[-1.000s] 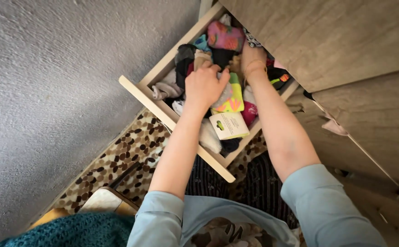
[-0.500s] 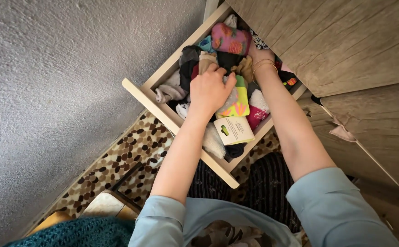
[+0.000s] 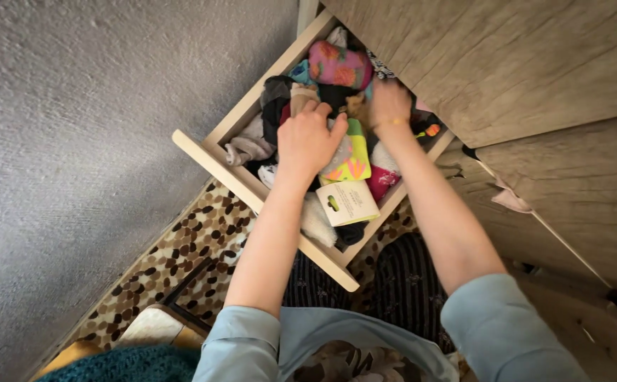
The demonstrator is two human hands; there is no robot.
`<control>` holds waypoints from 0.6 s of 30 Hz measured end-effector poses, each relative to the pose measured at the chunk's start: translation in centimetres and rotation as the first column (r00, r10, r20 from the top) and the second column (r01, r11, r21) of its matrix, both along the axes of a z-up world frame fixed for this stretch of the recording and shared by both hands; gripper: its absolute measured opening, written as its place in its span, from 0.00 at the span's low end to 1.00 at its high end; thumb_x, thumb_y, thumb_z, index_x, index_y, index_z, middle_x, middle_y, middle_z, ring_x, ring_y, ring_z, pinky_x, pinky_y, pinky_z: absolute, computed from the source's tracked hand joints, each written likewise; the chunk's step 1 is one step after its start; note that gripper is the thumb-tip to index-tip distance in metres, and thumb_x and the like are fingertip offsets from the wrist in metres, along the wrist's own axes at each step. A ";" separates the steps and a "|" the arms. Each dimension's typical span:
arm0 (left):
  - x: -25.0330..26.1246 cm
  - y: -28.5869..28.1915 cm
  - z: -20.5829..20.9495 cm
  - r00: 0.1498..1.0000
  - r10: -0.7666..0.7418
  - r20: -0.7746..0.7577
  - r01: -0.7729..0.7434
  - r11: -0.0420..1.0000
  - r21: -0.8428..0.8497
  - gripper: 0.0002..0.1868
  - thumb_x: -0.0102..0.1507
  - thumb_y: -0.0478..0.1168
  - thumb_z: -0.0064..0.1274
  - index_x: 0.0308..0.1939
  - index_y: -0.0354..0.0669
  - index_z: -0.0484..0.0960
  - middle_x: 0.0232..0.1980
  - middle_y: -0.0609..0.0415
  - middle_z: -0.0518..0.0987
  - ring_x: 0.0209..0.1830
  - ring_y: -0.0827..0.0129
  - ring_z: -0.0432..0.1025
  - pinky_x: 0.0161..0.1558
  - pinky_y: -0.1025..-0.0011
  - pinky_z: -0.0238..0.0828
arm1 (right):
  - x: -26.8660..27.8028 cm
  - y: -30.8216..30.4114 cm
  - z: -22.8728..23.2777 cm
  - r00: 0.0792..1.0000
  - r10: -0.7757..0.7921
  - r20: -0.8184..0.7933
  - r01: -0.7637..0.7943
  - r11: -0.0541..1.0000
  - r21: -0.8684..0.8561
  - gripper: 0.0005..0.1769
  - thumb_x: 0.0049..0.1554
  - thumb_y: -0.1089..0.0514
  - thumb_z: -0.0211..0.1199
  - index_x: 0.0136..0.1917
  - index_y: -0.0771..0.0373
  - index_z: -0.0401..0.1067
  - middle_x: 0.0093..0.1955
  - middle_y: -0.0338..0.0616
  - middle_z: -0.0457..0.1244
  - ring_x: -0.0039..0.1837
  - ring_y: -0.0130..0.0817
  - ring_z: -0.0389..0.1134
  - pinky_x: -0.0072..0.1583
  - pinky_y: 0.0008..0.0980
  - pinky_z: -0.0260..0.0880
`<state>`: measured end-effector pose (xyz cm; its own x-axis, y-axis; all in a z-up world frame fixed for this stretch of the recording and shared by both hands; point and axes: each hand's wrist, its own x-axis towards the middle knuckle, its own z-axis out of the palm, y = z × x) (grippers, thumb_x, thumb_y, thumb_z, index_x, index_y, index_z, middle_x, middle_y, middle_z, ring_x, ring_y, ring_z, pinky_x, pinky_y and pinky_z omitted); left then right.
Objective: Organizing socks into a dresser drawer and folding a shirt on a bed.
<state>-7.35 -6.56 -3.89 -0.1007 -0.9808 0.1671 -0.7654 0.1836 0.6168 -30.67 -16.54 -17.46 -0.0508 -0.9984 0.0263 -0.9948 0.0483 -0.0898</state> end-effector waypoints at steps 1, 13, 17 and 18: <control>0.0 -0.3 0.2 1.000 -0.002 -0.004 0.002 1.000 -0.002 0.21 0.64 0.56 0.51 0.42 0.44 0.85 0.46 0.47 0.82 0.38 0.48 0.79 0.37 0.51 0.75 | 1.1 2.1 2.8 1.000 -0.002 -0.004 0.002 1.000 -0.002 0.14 0.65 0.53 0.56 0.59 0.62 0.73 0.55 0.61 0.68 0.55 0.61 0.70 0.55 0.54 0.70; 1.2 1.8 2.2 0.967 -0.045 -0.249 0.010 0.990 -0.138 0.17 0.65 0.55 0.55 0.42 0.46 0.87 0.45 0.49 0.84 0.42 0.49 0.79 0.42 0.56 0.75 | -0.5 17.8 14.8 -0.188 -0.025 0.982 0.174 0.983 0.058 0.23 0.65 0.55 0.62 0.71 0.62 0.64 0.63 0.45 0.67 0.58 0.36 0.73 0.60 0.40 0.78; 1.2 3.6 4.2 0.941 -0.054 -0.335 -0.051 0.954 -0.296 0.16 0.66 0.52 0.58 0.41 0.43 0.85 0.43 0.47 0.82 0.40 0.52 0.79 0.40 0.61 0.74 | -1.9 21.3 18.1 -0.456 -0.101 0.884 -0.010 0.994 0.109 0.21 0.68 0.56 0.56 0.72 0.65 0.63 0.60 0.51 0.69 0.56 0.43 0.74 0.60 0.45 0.77; 1.3 4.2 4.8 0.930 -0.039 -0.365 -0.076 0.952 -0.296 0.15 0.66 0.51 0.58 0.41 0.42 0.85 0.40 0.47 0.82 0.38 0.54 0.78 0.40 0.62 0.74 | -2.0 22.1 19.1 -0.495 -0.113 0.862 -0.059 0.994 0.096 0.21 0.67 0.57 0.55 0.72 0.65 0.63 0.61 0.51 0.68 0.56 0.43 0.74 0.60 0.45 0.77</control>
